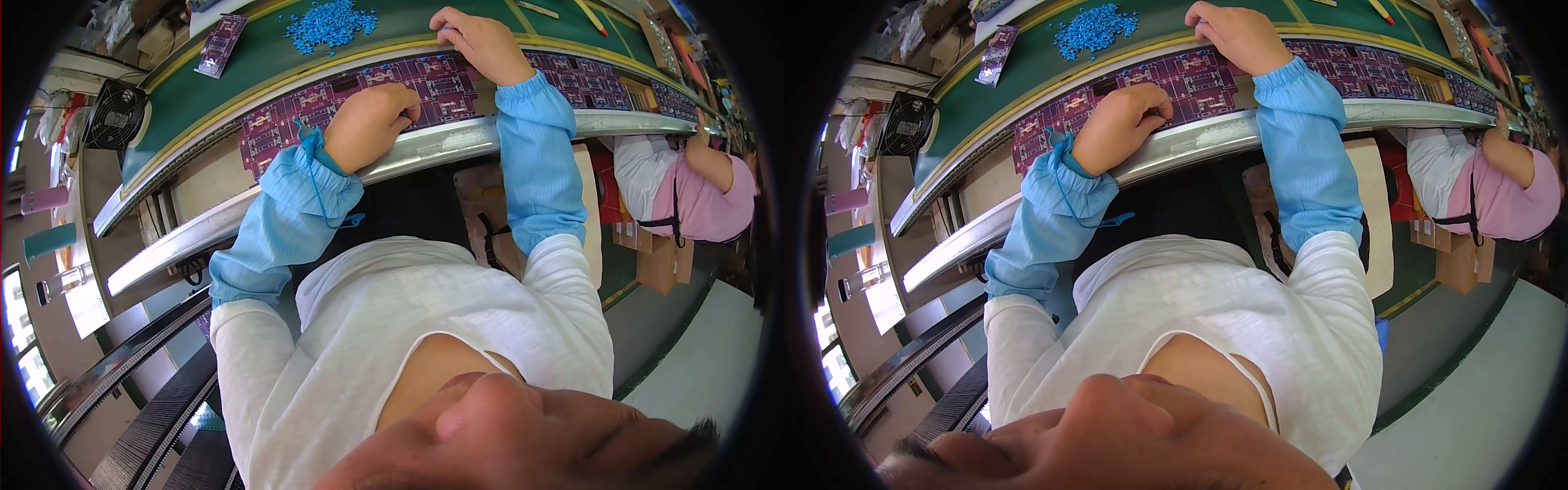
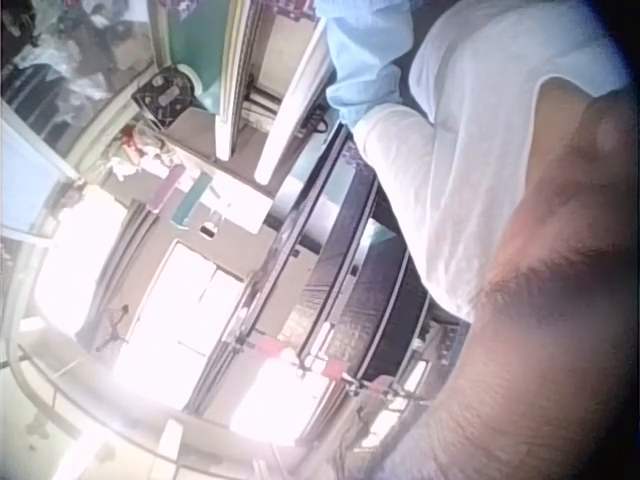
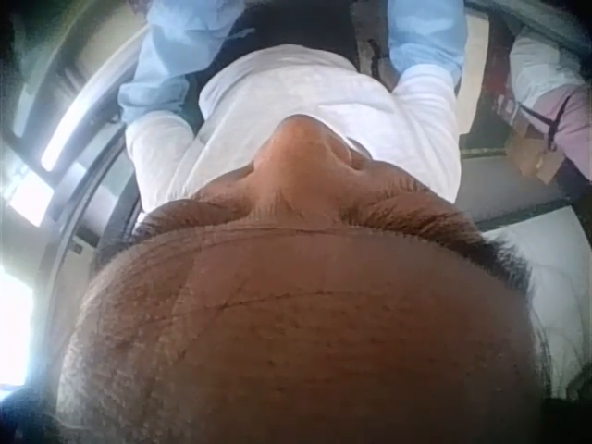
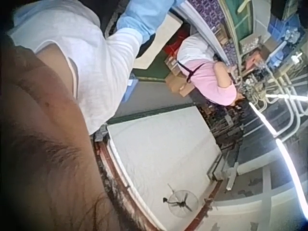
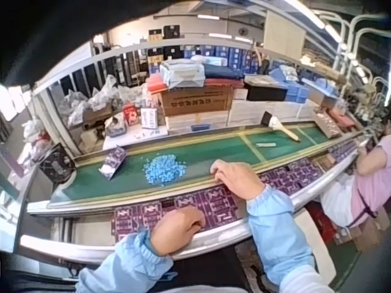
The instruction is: The person assembles blue electronic components onto a circuit board by hand.
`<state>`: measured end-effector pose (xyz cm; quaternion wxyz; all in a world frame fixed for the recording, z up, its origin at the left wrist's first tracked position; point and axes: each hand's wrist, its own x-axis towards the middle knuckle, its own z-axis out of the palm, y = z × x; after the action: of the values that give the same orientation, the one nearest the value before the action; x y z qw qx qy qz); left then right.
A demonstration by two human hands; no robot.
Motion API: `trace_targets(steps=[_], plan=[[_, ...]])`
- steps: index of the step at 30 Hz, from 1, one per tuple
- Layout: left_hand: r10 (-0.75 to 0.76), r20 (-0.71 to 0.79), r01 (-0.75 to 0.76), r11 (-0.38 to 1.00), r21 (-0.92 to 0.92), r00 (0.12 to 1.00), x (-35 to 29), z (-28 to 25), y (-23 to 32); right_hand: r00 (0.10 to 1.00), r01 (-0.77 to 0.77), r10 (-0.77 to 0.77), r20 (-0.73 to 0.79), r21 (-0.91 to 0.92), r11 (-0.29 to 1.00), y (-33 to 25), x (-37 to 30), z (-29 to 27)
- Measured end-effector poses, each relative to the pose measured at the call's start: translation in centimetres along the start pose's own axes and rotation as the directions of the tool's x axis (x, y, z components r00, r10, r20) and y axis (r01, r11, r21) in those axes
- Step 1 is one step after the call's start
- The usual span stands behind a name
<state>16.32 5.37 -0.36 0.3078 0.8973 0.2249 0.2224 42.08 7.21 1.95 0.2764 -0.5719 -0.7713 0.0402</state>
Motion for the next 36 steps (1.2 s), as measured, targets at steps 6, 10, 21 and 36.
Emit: trace_targets(steps=[6, 10, 21, 36], plan=[[0.01, 0.044, -0.016, 0.99, 0.137, 0.999, 0.0, 0.5, 0.9, 0.999, 0.05, -0.051, -0.015, -0.038, 0.998, 0.8, -0.4, -0.5], [0.024, 0.013, -0.025, 0.991, 0.128, 1.0, -0.2, 0.2, 0.4, 0.969, 0.227, -0.228, -0.099, -0.022, 0.974, 0.4, -0.9, -1.6], [-0.012, -0.317, 0.048, 0.993, 0.105, 0.948, -0.7, -1.2, -1.0, 0.983, 0.008, -0.052, 0.177, 0.24, 0.971, -4.1, -7.3, -1.0], [0.017, -0.276, 0.031, 0.985, 0.168, 0.961, -0.9, -1.3, -0.6, 0.959, 0.094, -0.144, 0.245, 0.205, 0.974, -3.7, -7.9, -1.2]])
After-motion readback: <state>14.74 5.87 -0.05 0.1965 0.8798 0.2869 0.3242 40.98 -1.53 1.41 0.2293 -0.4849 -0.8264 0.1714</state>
